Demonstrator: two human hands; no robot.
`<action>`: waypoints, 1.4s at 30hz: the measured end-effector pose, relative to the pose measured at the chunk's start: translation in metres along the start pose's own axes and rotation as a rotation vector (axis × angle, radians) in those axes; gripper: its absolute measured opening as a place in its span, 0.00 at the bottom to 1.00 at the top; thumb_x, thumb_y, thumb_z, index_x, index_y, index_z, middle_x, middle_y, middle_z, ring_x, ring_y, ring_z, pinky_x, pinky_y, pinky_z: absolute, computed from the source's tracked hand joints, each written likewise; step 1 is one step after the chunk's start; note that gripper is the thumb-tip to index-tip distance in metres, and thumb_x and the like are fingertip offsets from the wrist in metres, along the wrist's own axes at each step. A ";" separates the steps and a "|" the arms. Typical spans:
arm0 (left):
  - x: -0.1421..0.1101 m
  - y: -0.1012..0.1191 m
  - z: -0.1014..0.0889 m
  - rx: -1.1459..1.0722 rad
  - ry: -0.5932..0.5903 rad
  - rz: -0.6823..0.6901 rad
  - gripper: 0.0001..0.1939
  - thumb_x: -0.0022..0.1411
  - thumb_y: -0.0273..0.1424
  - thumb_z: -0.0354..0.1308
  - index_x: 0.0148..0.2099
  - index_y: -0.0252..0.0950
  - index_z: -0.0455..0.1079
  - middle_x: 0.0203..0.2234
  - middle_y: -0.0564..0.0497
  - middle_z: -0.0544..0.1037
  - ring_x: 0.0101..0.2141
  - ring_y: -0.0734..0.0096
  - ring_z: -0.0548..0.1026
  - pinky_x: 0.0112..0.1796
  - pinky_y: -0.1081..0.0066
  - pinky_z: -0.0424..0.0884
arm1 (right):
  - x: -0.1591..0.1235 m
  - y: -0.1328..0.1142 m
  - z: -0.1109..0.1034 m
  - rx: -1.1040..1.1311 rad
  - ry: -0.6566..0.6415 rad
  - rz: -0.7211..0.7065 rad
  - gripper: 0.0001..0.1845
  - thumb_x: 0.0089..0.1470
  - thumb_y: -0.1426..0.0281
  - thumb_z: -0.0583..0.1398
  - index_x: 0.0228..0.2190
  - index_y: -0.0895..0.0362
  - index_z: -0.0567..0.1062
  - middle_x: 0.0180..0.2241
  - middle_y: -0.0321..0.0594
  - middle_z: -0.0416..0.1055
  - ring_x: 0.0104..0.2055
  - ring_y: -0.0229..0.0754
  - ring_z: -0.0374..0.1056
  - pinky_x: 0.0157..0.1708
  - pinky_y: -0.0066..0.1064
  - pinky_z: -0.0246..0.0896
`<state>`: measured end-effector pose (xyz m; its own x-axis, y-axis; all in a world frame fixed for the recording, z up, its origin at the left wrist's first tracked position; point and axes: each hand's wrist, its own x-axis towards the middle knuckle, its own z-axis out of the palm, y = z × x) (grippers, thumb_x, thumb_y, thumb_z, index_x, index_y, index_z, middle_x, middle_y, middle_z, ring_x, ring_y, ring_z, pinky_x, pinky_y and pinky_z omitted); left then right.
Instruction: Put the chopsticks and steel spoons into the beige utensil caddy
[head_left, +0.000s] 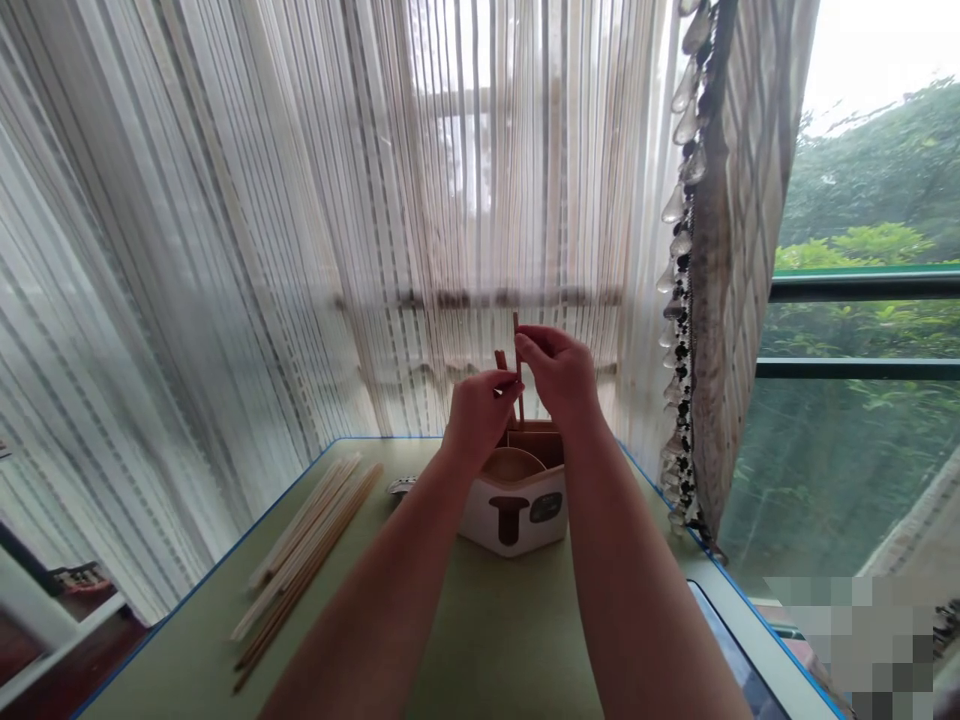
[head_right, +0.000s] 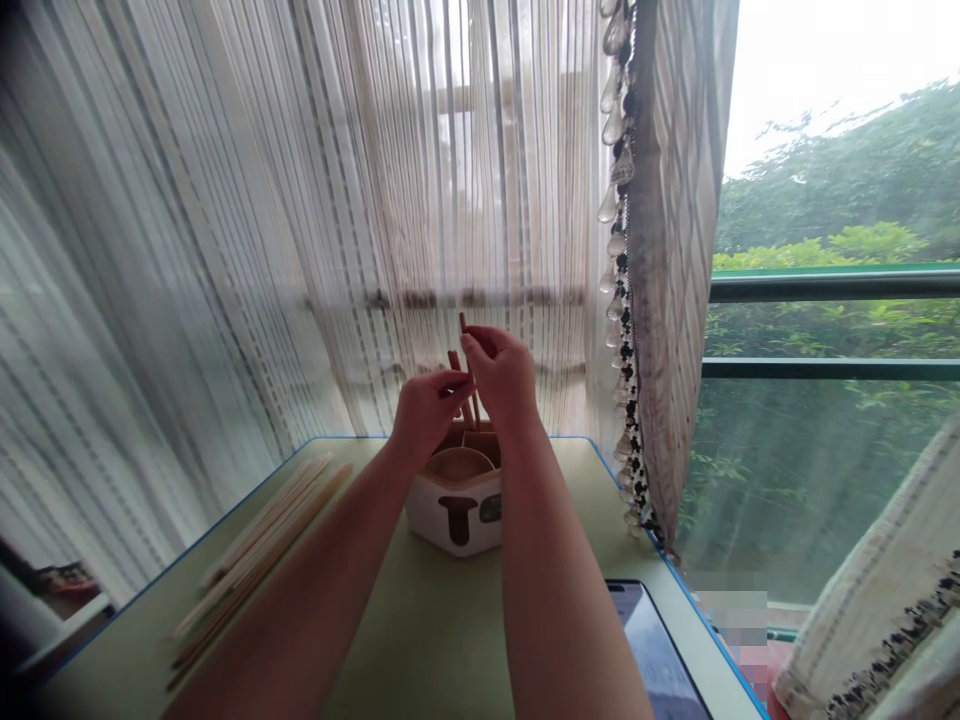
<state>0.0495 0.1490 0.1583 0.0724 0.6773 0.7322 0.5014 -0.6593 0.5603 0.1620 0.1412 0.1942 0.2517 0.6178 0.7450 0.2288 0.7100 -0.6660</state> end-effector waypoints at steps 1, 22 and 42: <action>-0.001 0.000 0.001 0.028 -0.014 0.010 0.08 0.55 0.31 0.59 0.37 0.36 0.77 0.29 0.48 0.80 0.29 0.70 0.76 0.31 0.72 0.69 | 0.000 0.001 0.000 -0.021 0.013 -0.008 0.13 0.46 0.65 0.60 0.33 0.58 0.77 0.30 0.39 0.76 0.33 0.40 0.72 0.35 0.32 0.67; -0.007 0.015 -0.001 0.283 -0.011 0.035 0.09 0.55 0.33 0.56 0.31 0.36 0.77 0.24 0.47 0.78 0.26 0.69 0.73 0.31 0.69 0.64 | -0.002 -0.001 -0.002 -0.173 -0.085 -0.112 0.24 0.51 0.72 0.55 0.50 0.48 0.69 0.34 0.36 0.73 0.31 0.35 0.68 0.36 0.31 0.65; 0.004 -0.005 -0.021 -0.285 -0.092 -0.274 0.14 0.53 0.38 0.59 0.38 0.33 0.75 0.24 0.48 0.77 0.23 0.74 0.74 0.18 0.79 0.64 | 0.000 0.028 0.001 -0.106 -0.298 0.040 0.12 0.46 0.69 0.60 0.36 0.54 0.76 0.28 0.37 0.76 0.31 0.39 0.72 0.35 0.34 0.67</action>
<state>0.0287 0.1481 0.1661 0.0528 0.8585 0.5101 0.2546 -0.5055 0.8244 0.1674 0.1617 0.1755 -0.0203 0.7273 0.6860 0.3249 0.6537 -0.6835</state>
